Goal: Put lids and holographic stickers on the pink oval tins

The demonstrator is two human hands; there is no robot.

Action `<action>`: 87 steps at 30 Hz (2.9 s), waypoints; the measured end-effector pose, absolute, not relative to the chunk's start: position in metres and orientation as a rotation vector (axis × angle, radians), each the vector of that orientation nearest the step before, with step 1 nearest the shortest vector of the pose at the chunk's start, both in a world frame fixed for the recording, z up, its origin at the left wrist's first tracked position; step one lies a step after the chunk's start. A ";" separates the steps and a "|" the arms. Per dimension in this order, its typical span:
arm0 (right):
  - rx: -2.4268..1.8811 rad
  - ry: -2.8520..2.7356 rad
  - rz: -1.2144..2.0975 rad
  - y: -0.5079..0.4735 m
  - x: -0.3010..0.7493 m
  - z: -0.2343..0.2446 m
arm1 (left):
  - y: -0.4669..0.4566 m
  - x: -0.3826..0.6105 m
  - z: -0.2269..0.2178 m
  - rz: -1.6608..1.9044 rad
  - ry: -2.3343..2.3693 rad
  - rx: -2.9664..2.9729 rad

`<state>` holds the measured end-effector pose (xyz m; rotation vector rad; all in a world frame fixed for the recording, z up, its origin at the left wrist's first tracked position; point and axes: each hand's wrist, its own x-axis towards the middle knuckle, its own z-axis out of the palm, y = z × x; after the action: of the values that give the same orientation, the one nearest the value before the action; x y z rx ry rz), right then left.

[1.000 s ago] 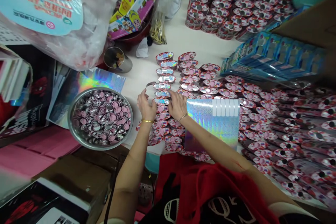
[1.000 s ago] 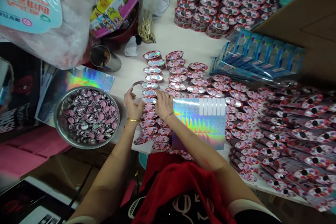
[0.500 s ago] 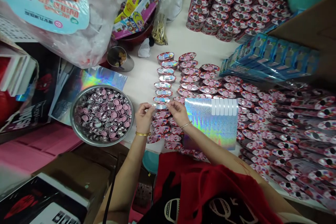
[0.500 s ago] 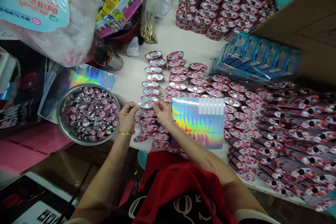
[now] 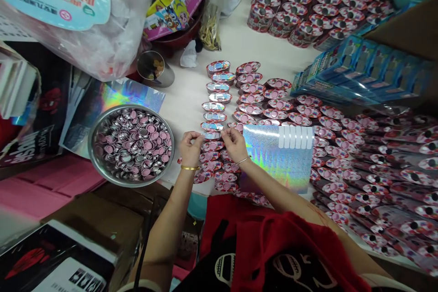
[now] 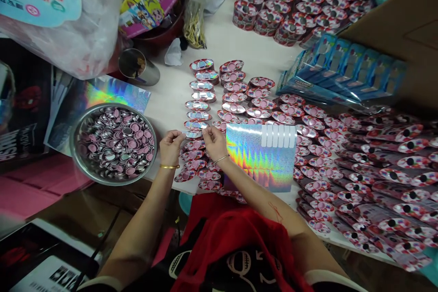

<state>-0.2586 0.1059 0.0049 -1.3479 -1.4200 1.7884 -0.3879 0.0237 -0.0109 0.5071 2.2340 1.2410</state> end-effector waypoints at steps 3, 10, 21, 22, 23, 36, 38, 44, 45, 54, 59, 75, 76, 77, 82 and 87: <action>-1.329 -1.443 1.773 0.106 -0.260 0.004 | 0.024 -0.387 -0.012 1.271 2.208 0.505; -1.364 -1.825 1.490 0.102 -0.259 -0.010 | 0.025 -0.384 -0.012 1.243 2.306 0.618; -1.394 -2.355 1.030 0.105 -0.262 -0.011 | 0.022 -0.382 -0.019 1.011 2.476 0.726; -1.395 -2.381 1.019 0.104 -0.262 -0.012 | 0.022 -0.381 -0.020 0.961 2.508 0.737; -1.399 -2.399 1.010 0.104 -0.262 -0.012 | 0.021 -0.380 -0.021 0.911 2.544 0.746; -1.301 -2.156 0.876 0.154 -0.190 0.020 | 0.106 -0.317 0.007 0.766 2.085 1.593; -1.401 -2.113 0.718 0.171 -0.160 0.023 | 0.124 -0.295 0.003 0.602 1.999 1.757; -1.411 -2.318 0.433 0.200 -0.110 0.002 | 0.131 -0.295 -0.025 0.573 2.116 2.018; -1.376 -2.360 0.440 0.203 -0.109 -0.001 | 0.133 -0.300 -0.027 0.611 2.118 2.031; -1.334 -2.554 0.580 0.216 -0.115 0.032 | 0.158 -0.290 0.025 0.609 1.887 2.214; -1.386 -2.551 0.735 0.225 -0.112 0.034 | 0.155 -0.275 0.015 0.638 1.820 2.191; -1.372 -2.626 0.764 0.236 -0.102 0.030 | 0.134 -0.271 0.031 0.815 1.940 1.993; -1.365 -2.622 0.766 0.235 -0.102 0.031 | 0.141 -0.271 0.028 0.682 1.937 2.078; -1.365 -2.618 0.770 0.235 -0.103 0.032 | 0.147 -0.270 0.025 0.580 1.934 2.143; -1.391 -2.594 0.815 0.242 -0.099 0.028 | 0.147 -0.259 0.012 0.580 1.882 2.279; -1.423 -2.690 0.672 0.252 -0.082 0.025 | 0.113 -0.250 0.025 0.964 1.782 2.032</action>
<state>-0.0824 0.2516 0.0253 -1.4232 -2.6903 0.6718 -0.2497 0.1127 0.0247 2.0321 1.7822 0.9641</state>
